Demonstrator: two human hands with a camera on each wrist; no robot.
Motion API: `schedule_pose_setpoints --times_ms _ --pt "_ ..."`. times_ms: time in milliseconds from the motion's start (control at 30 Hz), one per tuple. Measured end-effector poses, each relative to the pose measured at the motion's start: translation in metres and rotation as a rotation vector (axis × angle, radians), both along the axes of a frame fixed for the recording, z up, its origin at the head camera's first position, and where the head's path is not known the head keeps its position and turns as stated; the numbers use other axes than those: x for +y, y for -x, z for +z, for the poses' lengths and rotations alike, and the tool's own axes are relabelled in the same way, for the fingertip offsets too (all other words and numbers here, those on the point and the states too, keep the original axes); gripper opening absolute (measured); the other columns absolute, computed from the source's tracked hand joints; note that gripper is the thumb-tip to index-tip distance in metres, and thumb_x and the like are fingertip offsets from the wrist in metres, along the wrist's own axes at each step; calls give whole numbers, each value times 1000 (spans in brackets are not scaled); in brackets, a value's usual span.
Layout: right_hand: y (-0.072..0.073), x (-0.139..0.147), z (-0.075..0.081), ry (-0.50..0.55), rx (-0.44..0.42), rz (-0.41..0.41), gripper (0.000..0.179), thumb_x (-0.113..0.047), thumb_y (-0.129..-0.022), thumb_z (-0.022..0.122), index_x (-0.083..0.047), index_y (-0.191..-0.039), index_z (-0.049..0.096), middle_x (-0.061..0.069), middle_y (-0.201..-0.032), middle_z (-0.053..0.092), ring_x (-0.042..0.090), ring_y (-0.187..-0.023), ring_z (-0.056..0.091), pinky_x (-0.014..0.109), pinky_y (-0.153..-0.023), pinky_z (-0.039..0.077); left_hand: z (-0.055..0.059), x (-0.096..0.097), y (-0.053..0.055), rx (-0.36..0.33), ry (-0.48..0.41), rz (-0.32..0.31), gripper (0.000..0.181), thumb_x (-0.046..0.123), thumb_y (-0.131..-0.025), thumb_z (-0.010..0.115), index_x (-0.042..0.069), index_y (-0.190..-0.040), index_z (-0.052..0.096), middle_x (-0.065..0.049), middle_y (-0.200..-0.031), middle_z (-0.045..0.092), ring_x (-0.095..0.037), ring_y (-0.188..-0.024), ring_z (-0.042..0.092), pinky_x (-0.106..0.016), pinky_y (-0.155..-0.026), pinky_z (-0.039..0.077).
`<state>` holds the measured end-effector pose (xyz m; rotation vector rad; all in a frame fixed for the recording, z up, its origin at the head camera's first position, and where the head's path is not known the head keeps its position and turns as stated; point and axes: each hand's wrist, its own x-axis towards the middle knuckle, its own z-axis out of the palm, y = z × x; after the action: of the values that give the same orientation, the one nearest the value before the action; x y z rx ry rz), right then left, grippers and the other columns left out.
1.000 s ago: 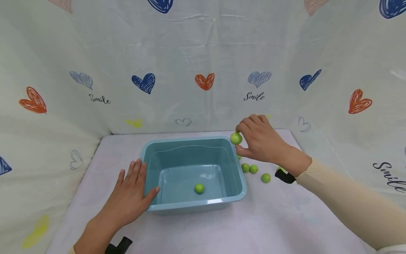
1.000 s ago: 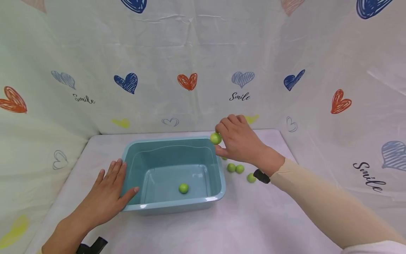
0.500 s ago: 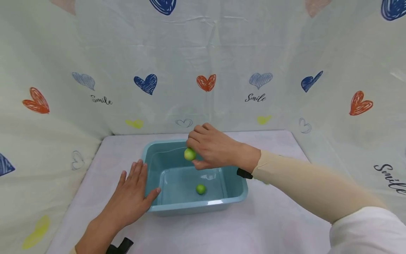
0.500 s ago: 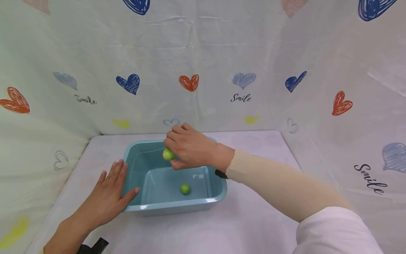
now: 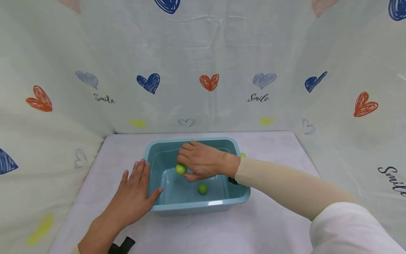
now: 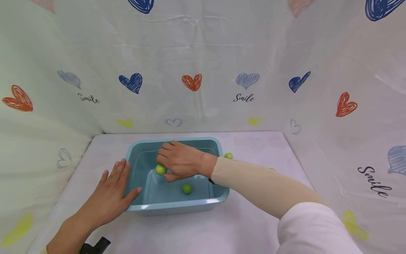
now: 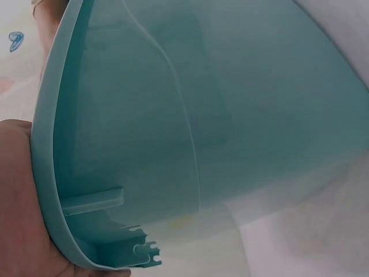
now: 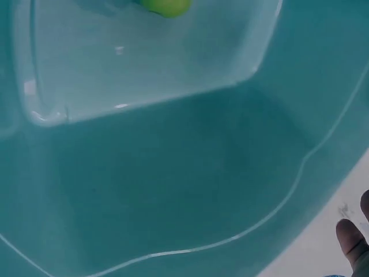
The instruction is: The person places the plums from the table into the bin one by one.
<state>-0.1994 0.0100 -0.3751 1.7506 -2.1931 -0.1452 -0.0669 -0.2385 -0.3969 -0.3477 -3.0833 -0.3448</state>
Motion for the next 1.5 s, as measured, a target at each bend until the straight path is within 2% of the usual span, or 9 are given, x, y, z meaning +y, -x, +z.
schedule_pose_setpoints --times_ms 200,433,633,800,1067,1500 --pt "6 -3 -19 -126 13 -25 37 -51 -94 46 -18 -108 53 -4 -103 56 15 -94 46 29 -79 40 1 -1 2 -3 6 3 95 63 -96 44 -4 -154 12 -24 -162 8 -44 -149 11 -69 -114 13" --pt "5 -8 -39 -260 27 -17 38 -53 -95 43 -19 -109 52 -6 -104 55 14 -95 46 29 -80 40 -1 -1 2 5 -7 -9 94 63 -95 44 -4 -154 13 -25 -161 11 -43 -149 13 -68 -114 14" --pt "4 -11 -42 -269 60 -10 39 -54 -96 39 -19 -108 52 -6 -101 54 14 -94 45 29 -78 40 -1 -1 2 3 -17 -3 95 63 -95 44 -5 -154 12 -25 -162 9 -44 -149 14 -69 -113 14" --pt "6 -12 -43 -277 54 -19 39 -54 -96 38 -19 -108 51 -6 -103 54 14 -94 45 28 -78 40 -1 0 2 0 -16 -2 95 63 -95 45 -4 -154 12 -25 -162 9 -44 -149 13 -69 -113 14" --pt "8 -12 -43 -292 55 -43 40 -54 -94 44 -19 -110 52 -5 -105 55 15 -94 44 29 -78 40 -1 -1 2 0 -17 -9 95 64 -96 42 -4 -154 11 -24 -162 8 -44 -149 13 -69 -113 14" --pt "8 -14 -44 -286 62 -46 39 -54 -94 46 -19 -109 52 -5 -104 56 15 -93 45 30 -77 40 -2 -1 1 -5 -27 -4 95 64 -95 42 -4 -154 12 -24 -162 9 -43 -149 14 -68 -113 13"
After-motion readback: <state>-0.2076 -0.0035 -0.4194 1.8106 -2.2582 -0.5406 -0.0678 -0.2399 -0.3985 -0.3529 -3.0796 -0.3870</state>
